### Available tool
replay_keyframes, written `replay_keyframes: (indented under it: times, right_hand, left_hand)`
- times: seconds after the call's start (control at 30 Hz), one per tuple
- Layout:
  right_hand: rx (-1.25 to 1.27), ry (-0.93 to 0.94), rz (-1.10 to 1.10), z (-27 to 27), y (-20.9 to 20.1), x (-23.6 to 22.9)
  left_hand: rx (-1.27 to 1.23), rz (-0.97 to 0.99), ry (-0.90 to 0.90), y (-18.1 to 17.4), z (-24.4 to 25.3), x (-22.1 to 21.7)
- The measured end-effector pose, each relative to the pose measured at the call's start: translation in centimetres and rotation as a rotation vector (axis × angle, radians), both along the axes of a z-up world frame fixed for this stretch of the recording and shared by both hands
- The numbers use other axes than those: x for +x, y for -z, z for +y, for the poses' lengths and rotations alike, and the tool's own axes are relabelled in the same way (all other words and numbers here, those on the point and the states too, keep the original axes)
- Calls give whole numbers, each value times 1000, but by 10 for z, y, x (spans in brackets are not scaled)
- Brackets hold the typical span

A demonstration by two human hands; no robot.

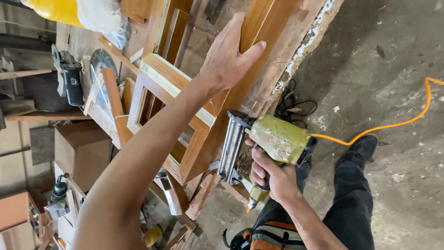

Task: The person uses a pneumatic nailer to attach decorative wood trim pieces to a wooden frame or cabinet component.

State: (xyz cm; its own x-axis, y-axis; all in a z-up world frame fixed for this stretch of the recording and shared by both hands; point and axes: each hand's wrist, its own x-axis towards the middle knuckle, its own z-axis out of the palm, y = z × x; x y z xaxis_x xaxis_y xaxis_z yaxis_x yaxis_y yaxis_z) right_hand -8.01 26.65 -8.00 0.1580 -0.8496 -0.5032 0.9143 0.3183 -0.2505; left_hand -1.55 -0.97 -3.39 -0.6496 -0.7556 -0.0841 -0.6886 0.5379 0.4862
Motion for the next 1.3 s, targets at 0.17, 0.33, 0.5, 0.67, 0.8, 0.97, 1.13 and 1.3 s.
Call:
replay_keyframes:
  times: [0.17,0.33,0.5,0.67,0.8,0.97,1.13,1.3]
  right_hand:
    - [-34,26,28,-2,2,10]
    - [-47,28,14,-4,0,12]
    - [-68,37,20,-4,2,16]
    - [-104,55,52,-4,1,17]
    - [-115,63,45,-3,3,18]
    - [-114,70,40,-2,2,19]
    - [-102,55,48,-1,4,20]
    - [-88,44,33,-2,4,20]
  left_hand:
    - [15,95,-36,-1,5,-1]
    - [29,184,1,-2,7,-1]
    - [78,154,-2,-5,7,-3]
    - [98,158,12,-6,8,-3]
    - [119,155,-4,-8,9,-4]
    - [70,163,17,-2,7,-1]
    - [69,214,40,0,8,0]
    - [79,213,38,2,8,1]
